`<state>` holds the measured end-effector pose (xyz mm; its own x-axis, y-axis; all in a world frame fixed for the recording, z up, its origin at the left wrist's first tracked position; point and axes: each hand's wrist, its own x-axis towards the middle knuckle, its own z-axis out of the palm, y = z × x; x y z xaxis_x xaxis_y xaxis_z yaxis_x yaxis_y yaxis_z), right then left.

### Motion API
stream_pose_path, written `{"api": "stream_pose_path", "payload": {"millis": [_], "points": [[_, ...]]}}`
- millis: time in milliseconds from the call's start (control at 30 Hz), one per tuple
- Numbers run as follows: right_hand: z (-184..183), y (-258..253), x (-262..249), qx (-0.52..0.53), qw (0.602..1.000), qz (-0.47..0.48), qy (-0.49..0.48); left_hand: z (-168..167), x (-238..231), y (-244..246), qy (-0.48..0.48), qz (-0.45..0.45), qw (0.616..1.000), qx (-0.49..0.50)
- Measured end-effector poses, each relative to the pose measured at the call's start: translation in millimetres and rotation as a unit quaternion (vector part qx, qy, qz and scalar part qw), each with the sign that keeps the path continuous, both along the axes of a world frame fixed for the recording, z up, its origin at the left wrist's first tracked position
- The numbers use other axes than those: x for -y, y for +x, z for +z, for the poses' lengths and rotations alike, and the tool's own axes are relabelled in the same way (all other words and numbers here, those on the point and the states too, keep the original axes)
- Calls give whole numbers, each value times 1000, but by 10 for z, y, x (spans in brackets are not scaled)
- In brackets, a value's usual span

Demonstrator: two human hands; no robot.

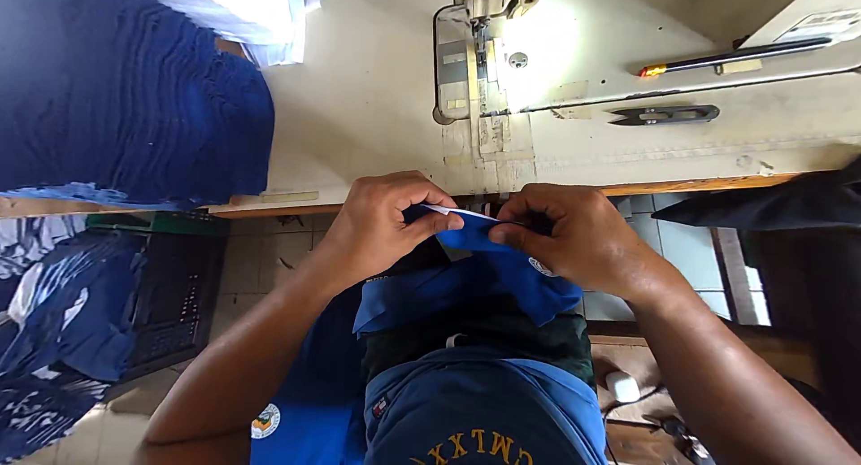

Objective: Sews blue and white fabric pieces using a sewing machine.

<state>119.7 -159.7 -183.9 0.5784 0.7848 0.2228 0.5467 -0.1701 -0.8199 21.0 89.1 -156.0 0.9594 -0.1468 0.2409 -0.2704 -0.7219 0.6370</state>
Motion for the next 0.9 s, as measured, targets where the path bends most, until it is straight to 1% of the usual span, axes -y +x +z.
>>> {"api": "stream_pose_path", "payload": {"millis": [67, 133, 200, 233, 267, 333, 400, 433, 533, 633, 700, 833, 900], "points": [[24, 24, -24, 16, 1000, 20, -4, 1, -2, 19, 10, -4, 1000, 0], [46, 33, -52, 68, 997, 33, -3, -13, -21, 48, 18, -16, 1000, 9], [69, 30, -79, 111, 993, 30, -10, -29, -59, 71, 20, -44, 998, 32], [76, 39, -89, 113, 993, 29, -11, -32, -76, 78, 19, -56, 997, 41], [79, 57, -94, 101, 994, 32, -12, -37, -88, 85, 13, -63, 997, 45], [75, 97, -102, 45, 998, 45, -13, -47, -92, 89, -7, -59, 998, 33], [73, 119, -108, -5, 999, 45, -19, -57, -81, 83, -37, -38, 999, 10], [74, 120, -111, -10, 999, 44, -21, -63, -71, 76, -46, -23, 999, 2], [87, 93, -136, 34, 999, 37, -9, -88, -46, 58, -41, 11, 999, 14], [111, 69, -164, 69, 997, 25, -9, -95, -35, 74, -28, 1, 999, 38], [121, 91, -174, 57, 998, 28, -9, -86, -30, 83, -36, -10, 998, 42], [136, 128, -189, 14, 1000, 26, -3, -73, -41, 83, -61, -5, 998, 20], [143, 139, -197, 11, 1000, 26, 2, -80, -64, 82, -67, -7, 998, 15]]}}
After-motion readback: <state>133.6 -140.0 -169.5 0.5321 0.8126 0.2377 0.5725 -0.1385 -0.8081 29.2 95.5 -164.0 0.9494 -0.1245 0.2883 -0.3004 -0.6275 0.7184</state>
